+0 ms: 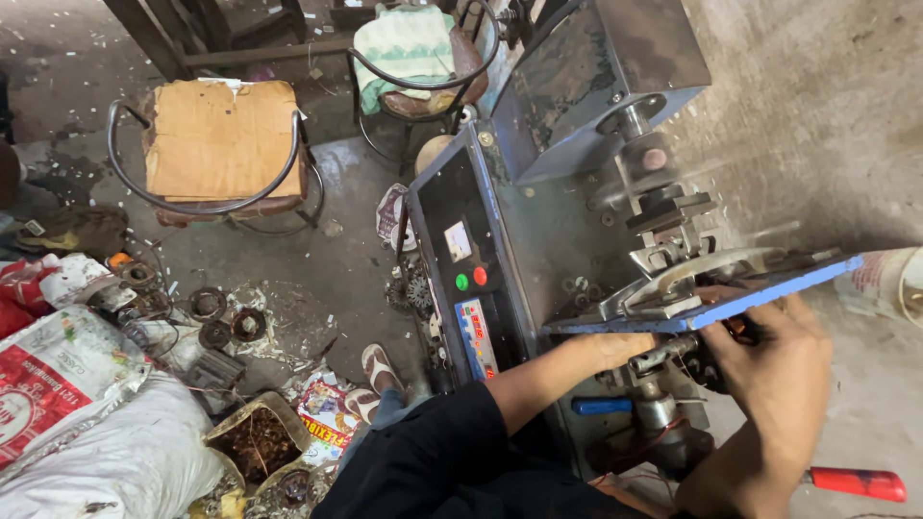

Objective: The person operates a motor winding machine, feeding copper wire into the device to wrap it around a rotor core. They repeatedly adjust the rotor and wire, pressing buttons on the machine to control the winding process.

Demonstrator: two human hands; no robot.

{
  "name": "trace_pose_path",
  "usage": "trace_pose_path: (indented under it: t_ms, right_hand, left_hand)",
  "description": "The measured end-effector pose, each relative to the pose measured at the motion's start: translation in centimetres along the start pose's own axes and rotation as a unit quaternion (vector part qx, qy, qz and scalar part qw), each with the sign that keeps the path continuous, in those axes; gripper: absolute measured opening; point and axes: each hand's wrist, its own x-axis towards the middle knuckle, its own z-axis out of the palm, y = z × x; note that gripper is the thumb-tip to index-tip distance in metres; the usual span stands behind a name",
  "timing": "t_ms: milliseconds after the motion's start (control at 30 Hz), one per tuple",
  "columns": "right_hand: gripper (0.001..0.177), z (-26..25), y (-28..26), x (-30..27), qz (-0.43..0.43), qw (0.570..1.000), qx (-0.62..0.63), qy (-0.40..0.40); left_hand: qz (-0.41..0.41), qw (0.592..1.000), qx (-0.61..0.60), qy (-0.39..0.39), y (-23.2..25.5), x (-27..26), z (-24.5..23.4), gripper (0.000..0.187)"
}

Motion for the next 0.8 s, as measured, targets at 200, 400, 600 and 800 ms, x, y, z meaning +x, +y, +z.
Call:
trace_pose_path:
  t_ms: [200, 400, 600, 800]
  right_hand:
    - [0.03, -0.2, -1.0, 0.2, 0.035, 0.999, 0.009, -0.011]
    - [0.031, 0.0, -1.3, 0.3, 0.016, 0.999, 0.033, 0.004]
    - [0.029, -0.4, -1.9, 0.2, 0.018, 0.999, 0.031, 0.003]
    - [0.03, -0.5, -2.1, 0.3, 0.023, 0.999, 0.029, -0.002]
  left_hand:
    - [-0.004, 0.944, -0.324, 0.064, -1.1, -0.5, -1.9, 0.051]
    - [0.022, 0.994, -0.057, 0.09, -0.6, -2.8, -2.4, 0.041]
    - [0.008, 0.992, -0.09, 0.089, 2.2, -3.1, -0.5, 0.041]
    - [0.016, 0.991, -0.096, 0.092, 3.1, -3.1, 1.1, 0.04]
